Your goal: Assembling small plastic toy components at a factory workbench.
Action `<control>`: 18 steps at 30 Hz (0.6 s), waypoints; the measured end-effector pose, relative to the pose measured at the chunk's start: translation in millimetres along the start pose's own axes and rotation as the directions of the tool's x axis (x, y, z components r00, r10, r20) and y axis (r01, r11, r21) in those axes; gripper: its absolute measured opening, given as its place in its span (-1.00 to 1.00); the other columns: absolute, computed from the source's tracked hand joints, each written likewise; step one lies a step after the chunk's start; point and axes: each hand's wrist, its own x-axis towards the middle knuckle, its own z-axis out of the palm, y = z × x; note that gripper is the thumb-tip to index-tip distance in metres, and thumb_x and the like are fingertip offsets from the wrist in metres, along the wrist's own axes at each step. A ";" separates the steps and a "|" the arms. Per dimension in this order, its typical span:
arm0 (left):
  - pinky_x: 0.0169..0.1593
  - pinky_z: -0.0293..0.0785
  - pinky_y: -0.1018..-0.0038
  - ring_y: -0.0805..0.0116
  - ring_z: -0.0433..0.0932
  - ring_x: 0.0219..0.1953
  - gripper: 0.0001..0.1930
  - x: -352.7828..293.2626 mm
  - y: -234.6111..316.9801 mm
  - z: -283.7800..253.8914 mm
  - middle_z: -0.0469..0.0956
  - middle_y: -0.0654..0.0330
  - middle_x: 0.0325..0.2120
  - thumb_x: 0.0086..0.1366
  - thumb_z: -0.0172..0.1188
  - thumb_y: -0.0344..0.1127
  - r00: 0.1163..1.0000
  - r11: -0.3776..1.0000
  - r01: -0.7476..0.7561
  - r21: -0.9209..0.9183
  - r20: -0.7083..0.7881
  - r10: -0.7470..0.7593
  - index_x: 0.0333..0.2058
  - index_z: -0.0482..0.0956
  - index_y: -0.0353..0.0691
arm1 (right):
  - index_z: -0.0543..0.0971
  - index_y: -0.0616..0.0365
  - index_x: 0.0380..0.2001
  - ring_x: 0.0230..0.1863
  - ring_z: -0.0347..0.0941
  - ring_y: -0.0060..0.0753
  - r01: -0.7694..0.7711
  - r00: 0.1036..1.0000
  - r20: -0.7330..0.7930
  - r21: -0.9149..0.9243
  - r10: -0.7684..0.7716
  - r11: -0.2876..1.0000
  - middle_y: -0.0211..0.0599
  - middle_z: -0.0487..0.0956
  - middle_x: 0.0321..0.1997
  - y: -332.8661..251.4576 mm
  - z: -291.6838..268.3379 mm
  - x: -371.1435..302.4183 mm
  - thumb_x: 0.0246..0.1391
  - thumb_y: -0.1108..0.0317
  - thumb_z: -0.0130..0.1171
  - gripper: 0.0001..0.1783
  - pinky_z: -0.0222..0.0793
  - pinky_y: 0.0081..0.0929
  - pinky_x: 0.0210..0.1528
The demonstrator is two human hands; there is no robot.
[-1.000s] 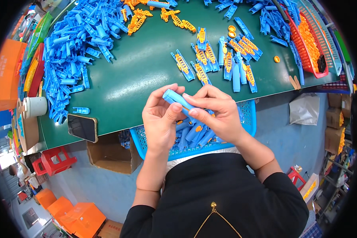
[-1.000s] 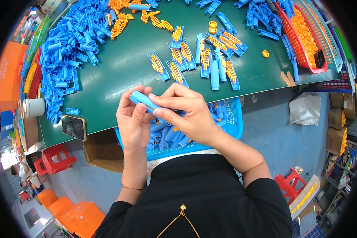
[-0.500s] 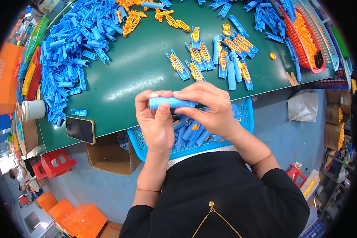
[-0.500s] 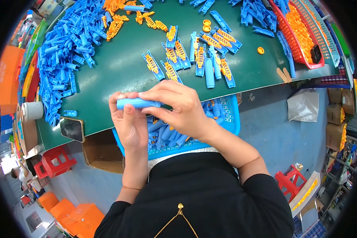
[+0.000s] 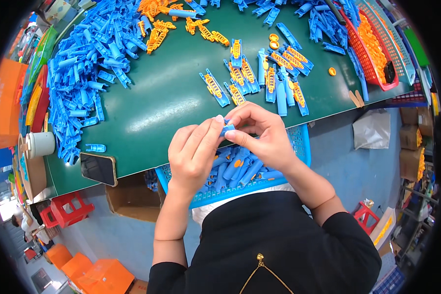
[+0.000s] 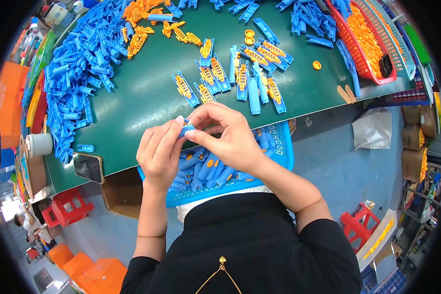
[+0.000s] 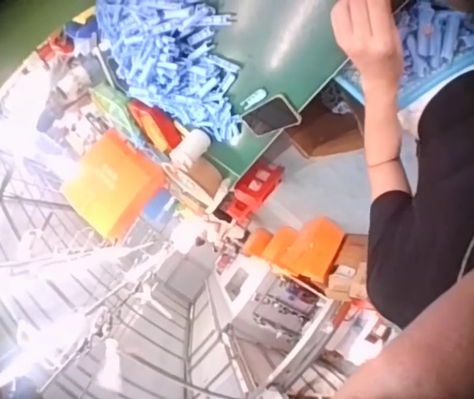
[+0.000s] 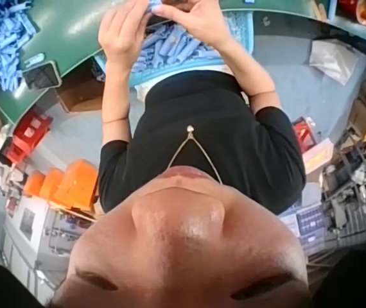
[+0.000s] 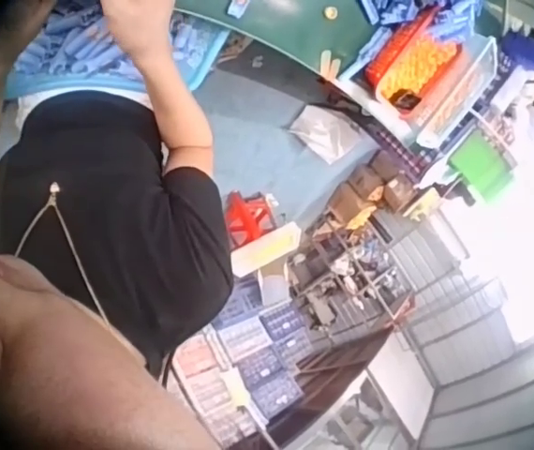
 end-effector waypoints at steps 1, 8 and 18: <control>-0.38 0.44 0.43 0.23 0.49 -0.42 -0.62 -1.7 -3.0 1.0 0.56 0.10 -0.35 -0.13 0.29 -0.53 1.000 1.000 -0.008 0.002 -0.012 0.008 -0.23 0.54 -0.34 | 0.47 0.29 -0.36 -0.20 0.44 -0.55 -0.002 1.000 -0.003 0.000 0.002 1.000 -0.28 0.45 -0.20 -0.7 0.8 1.4 -0.04 0.57 0.19 -0.86 0.42 -0.61 -0.15; -0.37 0.43 0.42 0.20 0.50 -0.46 -0.72 -2.6 9.2 -1.2 0.52 0.08 -0.45 0.03 0.27 -0.41 0.959 0.898 0.277 -0.342 0.050 -0.277 -0.25 0.50 -0.36 | 0.52 0.29 -0.25 -0.21 0.46 -0.51 0.080 0.994 0.083 -0.121 -0.070 0.989 -0.27 0.49 -0.24 -13.3 -9.2 6.9 -0.04 0.55 0.17 -0.78 0.42 -0.59 -0.18; -0.52 0.20 0.68 0.64 0.30 -0.59 -0.70 -14.3 27.6 1.4 0.40 0.28 -0.64 0.29 0.06 -0.18 0.720 0.233 0.609 -0.759 0.405 -0.563 -0.34 0.48 -0.38 | 0.50 0.29 -0.38 -0.35 0.40 -0.58 0.228 0.955 0.213 -0.095 -0.204 0.969 -0.33 0.46 -0.36 0.7 -11.4 5.2 -0.03 0.52 0.18 -0.89 0.35 -0.65 -0.30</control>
